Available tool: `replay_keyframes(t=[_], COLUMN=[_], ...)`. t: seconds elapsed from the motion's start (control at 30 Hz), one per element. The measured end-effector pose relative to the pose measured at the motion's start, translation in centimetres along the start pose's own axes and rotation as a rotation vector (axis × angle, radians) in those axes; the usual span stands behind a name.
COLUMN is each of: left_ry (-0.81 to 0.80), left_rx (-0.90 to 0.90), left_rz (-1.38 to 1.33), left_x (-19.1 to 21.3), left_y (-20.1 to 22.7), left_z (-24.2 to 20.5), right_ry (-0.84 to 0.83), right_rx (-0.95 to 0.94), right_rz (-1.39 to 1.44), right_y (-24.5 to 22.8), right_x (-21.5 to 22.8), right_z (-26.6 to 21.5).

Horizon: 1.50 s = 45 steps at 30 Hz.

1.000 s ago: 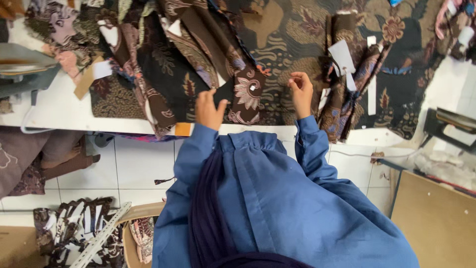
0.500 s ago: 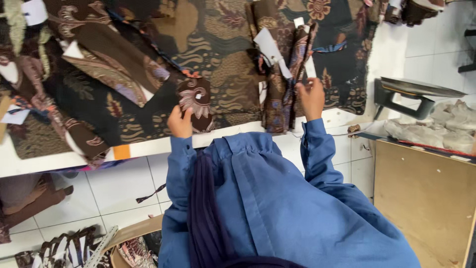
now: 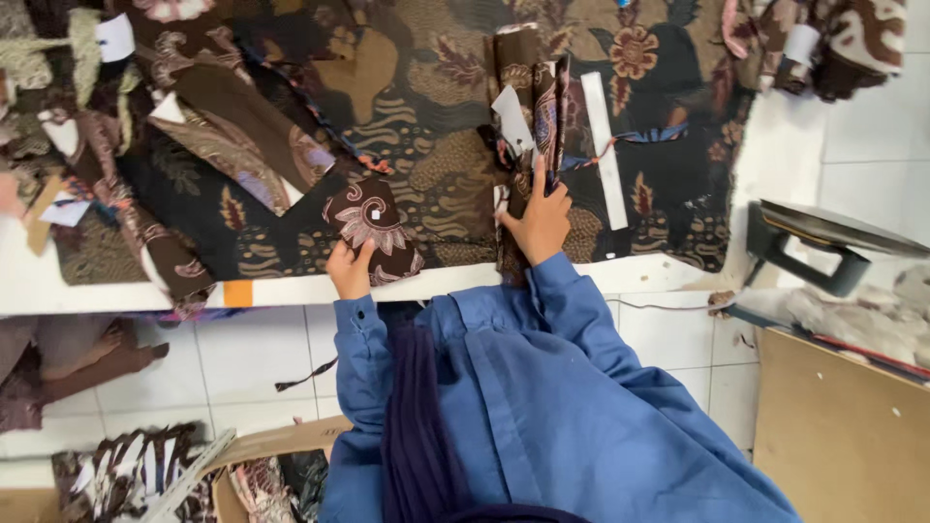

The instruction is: The person folds patterned fabric strips on a table, aligns them with paper templates, and uses an iron to press the folds. The person repeats this process for multiple fabric pieces, placing finished items aside.

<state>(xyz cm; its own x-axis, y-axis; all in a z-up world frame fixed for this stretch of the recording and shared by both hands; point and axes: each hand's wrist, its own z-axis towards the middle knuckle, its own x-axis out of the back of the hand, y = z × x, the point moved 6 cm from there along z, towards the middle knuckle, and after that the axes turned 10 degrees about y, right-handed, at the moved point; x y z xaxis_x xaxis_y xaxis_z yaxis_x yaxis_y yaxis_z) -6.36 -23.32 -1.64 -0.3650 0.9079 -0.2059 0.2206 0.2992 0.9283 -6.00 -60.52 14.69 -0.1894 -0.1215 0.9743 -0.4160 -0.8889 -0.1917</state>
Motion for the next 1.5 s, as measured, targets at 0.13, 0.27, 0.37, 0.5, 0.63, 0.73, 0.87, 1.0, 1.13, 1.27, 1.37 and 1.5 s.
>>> replay_keyframes(t=[0.13,0.27,0.37,0.5,0.63,0.73,0.87,1.0,1.13,1.27,1.37,1.5], left_ry=[0.069,0.104,0.136,-0.091,-0.030,0.027,0.022,-0.099,-0.555,-0.218,0.096,0.254], left_rx=[-0.002,-0.071,-0.112,-0.260,-0.270,-0.257,-0.242,-0.209,-0.029,-0.298,-0.311,-0.153], left_rz=[0.005,-0.220,-0.492,-0.845,-0.770,-0.636,-0.470,-0.465,-0.786,-0.348,-0.100,-0.141], left_x=[2.0,6.1,11.0,17.1,22.8,24.8,26.9,30.2,30.7,28.4,27.8,28.2], left_y=[0.4,1.1,1.0,2.3,5.4,9.4,15.4,20.4,23.3,22.9,22.4,23.1], left_z=[-0.1,0.9,1.3,1.1,1.3,2.3,3.2,4.9,6.8,9.1,10.0,10.1], right_ry=[-0.023,-0.203,-0.208,-0.257,-0.381,-0.825,-1.318,-1.245,-1.014,-0.344,-0.340,-0.595], right_rx=[-0.082,-0.294,-0.411,-0.003,0.314,0.185,0.008,0.082,0.349,0.946,0.881,0.535], right_rz=[0.363,1.316,1.543,1.507,1.411,1.731,2.092,2.000,1.792,1.086,1.025,1.277], right_y=[1.3,3.2,-0.3,-13.0,-29.2,-40.8,-50.0,-53.1,-54.3,-55.0,-54.6,-55.7], right_x=[-0.1,-0.4,-0.5,-0.1,-2.2,-4.7,-5.5,-7.1,-8.0,-5.9,-5.5,-7.3], right_z=[1.8,1.7,0.6,-0.1,-3.3,-7.8,-13.5,-16.1,-16.4,-16.7,-17.2,-17.3])
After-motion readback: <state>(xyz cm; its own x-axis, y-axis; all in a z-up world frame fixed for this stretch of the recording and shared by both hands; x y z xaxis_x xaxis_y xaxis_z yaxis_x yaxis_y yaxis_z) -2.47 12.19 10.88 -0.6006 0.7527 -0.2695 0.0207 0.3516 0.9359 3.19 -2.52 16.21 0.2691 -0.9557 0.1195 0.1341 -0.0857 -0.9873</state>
